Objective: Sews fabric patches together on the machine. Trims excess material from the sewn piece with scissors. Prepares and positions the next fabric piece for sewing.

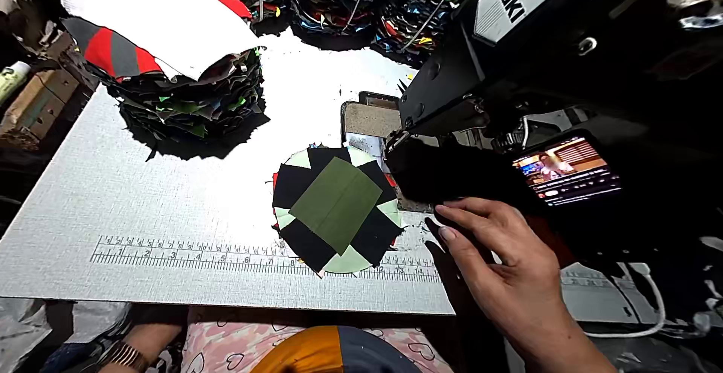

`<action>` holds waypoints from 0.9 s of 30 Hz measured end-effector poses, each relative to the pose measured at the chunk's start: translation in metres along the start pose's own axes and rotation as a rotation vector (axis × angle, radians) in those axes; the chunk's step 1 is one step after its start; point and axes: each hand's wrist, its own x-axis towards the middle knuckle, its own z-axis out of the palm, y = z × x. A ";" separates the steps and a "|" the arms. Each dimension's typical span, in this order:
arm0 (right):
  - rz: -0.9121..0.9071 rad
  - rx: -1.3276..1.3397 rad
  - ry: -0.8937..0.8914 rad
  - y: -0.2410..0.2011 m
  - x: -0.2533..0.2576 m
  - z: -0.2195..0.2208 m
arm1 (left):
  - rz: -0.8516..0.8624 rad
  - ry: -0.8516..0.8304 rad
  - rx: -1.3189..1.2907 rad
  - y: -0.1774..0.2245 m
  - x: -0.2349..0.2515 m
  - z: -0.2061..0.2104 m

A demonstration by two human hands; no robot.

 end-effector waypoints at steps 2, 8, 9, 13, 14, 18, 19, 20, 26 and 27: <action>-0.040 0.076 -0.012 -0.008 0.016 0.001 | 0.082 0.087 -0.055 -0.027 0.002 0.011; -0.082 0.094 -0.074 -0.022 0.058 0.029 | 0.371 0.074 -0.158 -0.017 -0.077 -0.033; -0.077 0.079 -0.090 -0.023 0.064 0.033 | 0.442 0.106 -0.175 -0.005 -0.092 -0.044; -0.023 -0.005 -0.170 -0.032 0.080 0.041 | 0.817 0.337 -0.266 0.043 -0.124 -0.073; 0.015 -0.027 -0.199 -0.034 0.082 0.041 | 0.888 0.431 -0.271 0.054 -0.125 -0.075; 0.105 -0.056 -0.242 -0.036 0.082 0.046 | 0.982 0.835 -0.186 0.095 -0.101 -0.069; 0.126 -0.063 -0.246 -0.037 0.082 0.047 | 1.001 0.907 -0.157 0.104 -0.093 -0.067; 0.142 -0.067 -0.249 -0.037 0.082 0.047 | 1.022 0.952 -0.147 0.113 -0.086 -0.066; 0.165 -0.043 -0.283 -0.038 0.084 0.048 | 1.013 1.002 0.023 0.156 -0.066 -0.065; 0.163 -0.043 -0.285 -0.038 0.084 0.048 | 1.006 1.000 0.037 0.158 -0.064 -0.064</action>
